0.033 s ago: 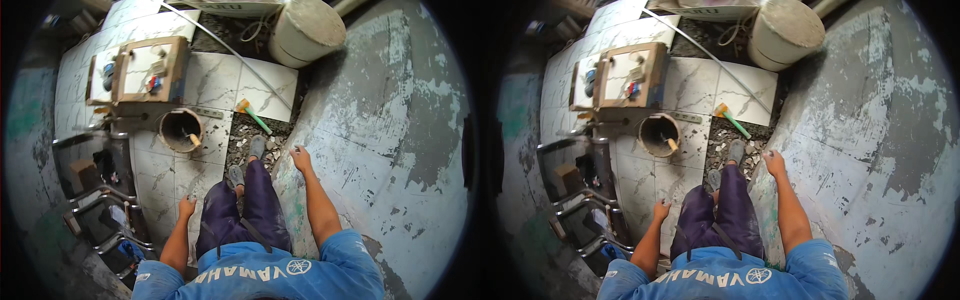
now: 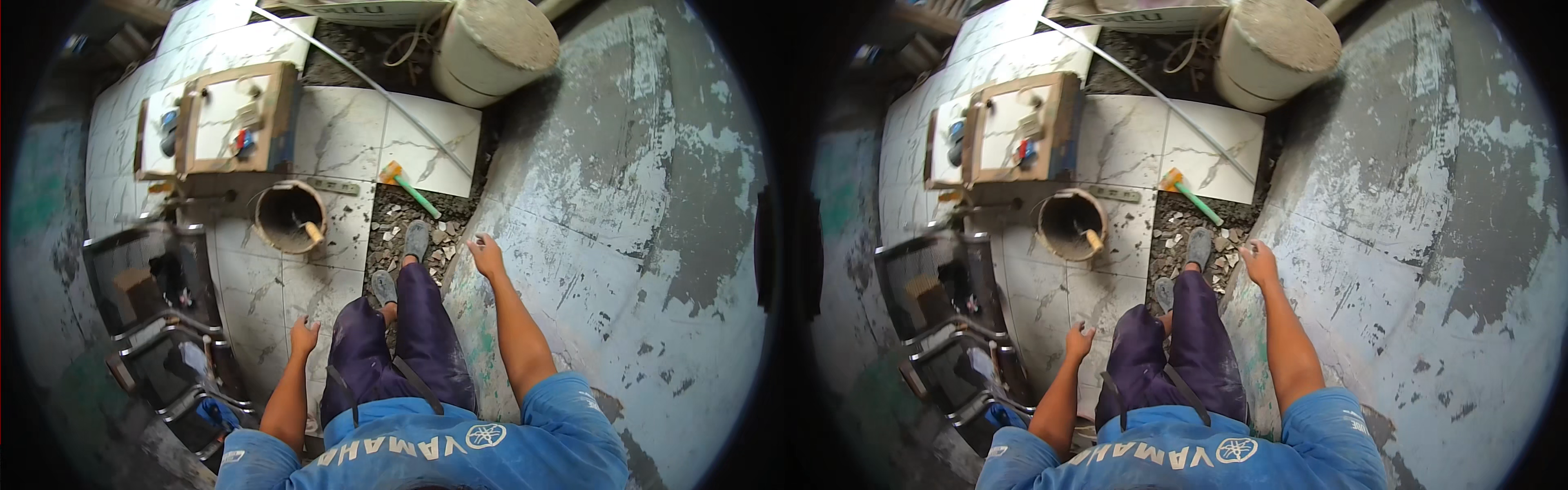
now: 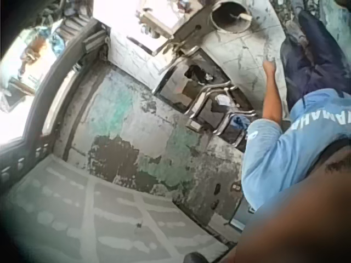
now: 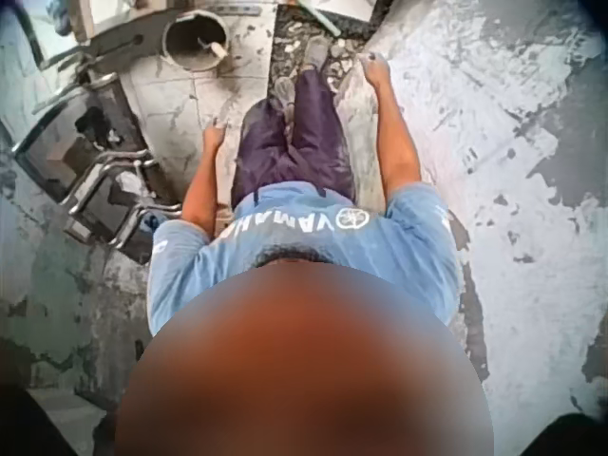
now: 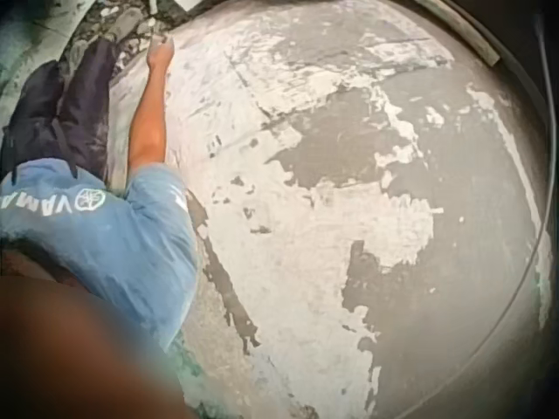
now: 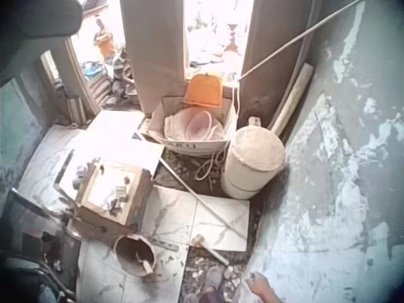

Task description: Placing and leveling floor tiles using a mallet and level tool.

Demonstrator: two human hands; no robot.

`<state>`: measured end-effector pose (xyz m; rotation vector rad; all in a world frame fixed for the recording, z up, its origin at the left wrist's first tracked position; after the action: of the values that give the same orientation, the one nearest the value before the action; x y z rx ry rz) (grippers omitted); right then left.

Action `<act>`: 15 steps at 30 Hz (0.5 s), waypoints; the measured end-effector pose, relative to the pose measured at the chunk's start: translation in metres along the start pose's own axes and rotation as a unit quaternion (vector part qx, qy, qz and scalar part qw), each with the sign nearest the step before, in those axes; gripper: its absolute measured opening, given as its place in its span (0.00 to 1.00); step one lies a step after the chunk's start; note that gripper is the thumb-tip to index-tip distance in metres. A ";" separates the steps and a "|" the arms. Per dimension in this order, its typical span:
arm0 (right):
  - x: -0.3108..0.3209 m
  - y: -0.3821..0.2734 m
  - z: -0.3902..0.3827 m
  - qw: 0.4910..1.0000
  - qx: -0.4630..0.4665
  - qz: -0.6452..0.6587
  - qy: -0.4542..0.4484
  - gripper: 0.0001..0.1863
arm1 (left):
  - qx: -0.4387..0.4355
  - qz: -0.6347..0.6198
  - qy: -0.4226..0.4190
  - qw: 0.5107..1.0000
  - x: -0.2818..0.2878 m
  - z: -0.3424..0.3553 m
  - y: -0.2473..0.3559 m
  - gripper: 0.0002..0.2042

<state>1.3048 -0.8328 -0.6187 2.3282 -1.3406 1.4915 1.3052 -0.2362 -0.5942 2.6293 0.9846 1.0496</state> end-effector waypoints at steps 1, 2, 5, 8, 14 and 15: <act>-0.009 -0.003 0.008 1.000 0.007 -0.002 -0.004 0.27 | -0.051 -0.031 0.017 0.998 0.005 0.013 0.026 0.25; -0.020 0.006 0.016 1.000 -0.009 0.000 -0.003 0.27 | -0.076 -0.039 0.006 0.996 -0.001 0.027 0.057 0.24; -0.061 0.048 0.060 0.998 -0.066 -0.017 -0.016 0.26 | -0.174 0.007 -0.026 0.984 -0.034 0.080 0.156 0.22; -0.098 0.071 0.118 0.991 -0.113 -0.058 -0.043 0.23 | -0.267 0.008 -0.053 0.962 -0.079 0.160 0.226 0.23; -0.164 0.095 0.237 0.989 -0.053 -0.102 0.094 0.21 | -0.396 0.109 -0.095 0.907 -0.228 0.384 0.306 0.26; -0.175 0.096 0.261 0.988 -0.057 -0.104 0.095 0.21 | -0.414 0.139 -0.089 0.895 -0.244 0.416 0.315 0.28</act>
<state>1.3960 -0.9068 -0.9253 2.1199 -1.0700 1.4872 1.6119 -0.5900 -0.9302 2.0923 0.0515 0.9586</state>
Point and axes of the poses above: each hand's wrist, its own z-axis towards the middle knuckle, its own x-axis out of the back of the hand, y = z × x, the point moved 9 cm from there along z, towards the middle knuckle, and after that the axes turned 14 degrees about -z, right-handed, at the moved point
